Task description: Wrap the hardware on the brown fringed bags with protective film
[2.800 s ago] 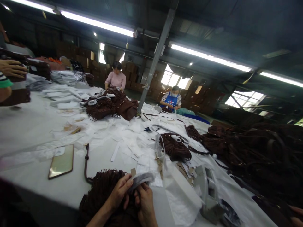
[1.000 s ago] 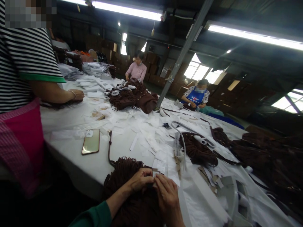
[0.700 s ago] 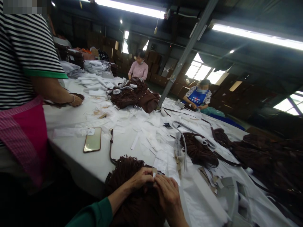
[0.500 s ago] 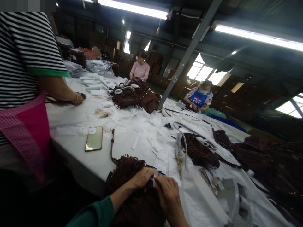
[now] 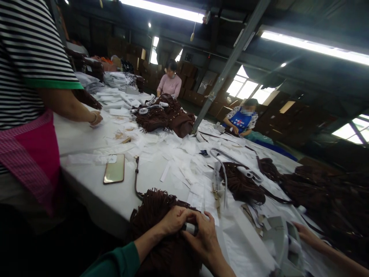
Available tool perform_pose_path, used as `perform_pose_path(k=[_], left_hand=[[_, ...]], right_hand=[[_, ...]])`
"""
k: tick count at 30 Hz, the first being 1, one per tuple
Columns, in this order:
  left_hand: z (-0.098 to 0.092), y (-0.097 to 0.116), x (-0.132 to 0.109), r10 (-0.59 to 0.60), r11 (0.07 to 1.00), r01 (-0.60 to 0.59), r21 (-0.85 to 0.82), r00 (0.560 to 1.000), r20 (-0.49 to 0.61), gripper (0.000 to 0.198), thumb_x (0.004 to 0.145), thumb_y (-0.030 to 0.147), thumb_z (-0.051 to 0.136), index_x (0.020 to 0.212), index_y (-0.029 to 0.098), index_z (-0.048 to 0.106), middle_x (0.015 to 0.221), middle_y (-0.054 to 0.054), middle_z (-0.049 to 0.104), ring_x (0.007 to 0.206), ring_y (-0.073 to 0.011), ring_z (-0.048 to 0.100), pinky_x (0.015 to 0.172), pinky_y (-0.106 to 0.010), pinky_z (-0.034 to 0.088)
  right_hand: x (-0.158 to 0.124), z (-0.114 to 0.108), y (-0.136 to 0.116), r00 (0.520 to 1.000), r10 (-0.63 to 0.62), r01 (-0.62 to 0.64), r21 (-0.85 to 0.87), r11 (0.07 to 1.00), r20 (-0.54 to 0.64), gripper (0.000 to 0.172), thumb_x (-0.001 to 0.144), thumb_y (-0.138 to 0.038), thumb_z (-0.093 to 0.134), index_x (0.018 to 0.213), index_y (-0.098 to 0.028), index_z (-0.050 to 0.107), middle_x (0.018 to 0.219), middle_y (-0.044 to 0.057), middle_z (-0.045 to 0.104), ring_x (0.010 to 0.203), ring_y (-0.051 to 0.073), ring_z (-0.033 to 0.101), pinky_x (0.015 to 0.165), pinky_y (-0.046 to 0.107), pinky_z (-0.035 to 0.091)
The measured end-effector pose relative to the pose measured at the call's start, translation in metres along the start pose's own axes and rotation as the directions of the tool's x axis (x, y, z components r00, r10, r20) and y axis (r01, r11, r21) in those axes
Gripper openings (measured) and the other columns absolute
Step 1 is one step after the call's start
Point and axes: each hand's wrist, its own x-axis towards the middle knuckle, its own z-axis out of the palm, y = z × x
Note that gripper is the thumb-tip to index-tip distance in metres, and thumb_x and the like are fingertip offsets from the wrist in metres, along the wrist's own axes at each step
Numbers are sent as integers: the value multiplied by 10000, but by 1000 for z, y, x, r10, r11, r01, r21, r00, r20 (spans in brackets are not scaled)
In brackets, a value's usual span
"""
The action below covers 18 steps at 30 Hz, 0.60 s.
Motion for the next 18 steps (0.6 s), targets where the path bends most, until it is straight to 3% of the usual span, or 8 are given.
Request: perform_pose_path(k=[4,7,10,12,15,18], left_hand=[[-1,-5,1,-7,1000,7,8,999,-48,409,831,449,475,558,145,497,537,39,398,519,-92,355,508,-226,289],[-3,-5,-1,-18,1000,17,-18,998,-52,428,840,501,452,586,156,464,549,47,370,501,-81,328,470,-218,261],[-5,-1,-5,-39,997,38,-60,999,-15,468,851,570,396,665,152,496,565,43,396,469,-78,355,428,-205,275],[-7,4,-8,-46,994,49,-93,998,34,487,850,594,380,732,145,530,581,43,414,457,-76,369,414,-196,297],[-10,12,-9,-2,992,22,-125,987,158,392,768,517,584,855,135,590,702,21,516,589,-93,455,518,-193,380],[-13,16,-10,36,993,-8,-118,972,234,332,645,344,741,865,129,615,762,23,546,691,-100,466,632,-199,383]], right_hand=[[-10,3,-3,994,-34,25,-84,996,-108,213,779,-280,655,968,-241,564,844,-1,684,821,220,631,989,513,241],[-13,7,-4,981,-24,-7,-160,987,-193,187,803,-290,628,979,-240,588,912,41,672,978,280,593,1017,558,204],[-13,7,-1,981,-35,-8,-215,977,-193,217,791,-310,632,997,-246,606,1072,86,631,1129,327,514,1023,570,208],[-12,5,4,986,-56,23,-210,977,-155,230,787,-305,636,1008,-253,600,1112,79,622,1125,308,527,1028,548,211],[-13,4,10,988,-80,58,-164,985,-130,215,791,-268,618,1002,-253,580,1025,43,664,1017,263,599,1028,524,204],[-15,8,11,991,-65,53,-100,994,-116,196,770,-192,586,955,-253,568,938,12,690,987,258,618,1021,544,199]])
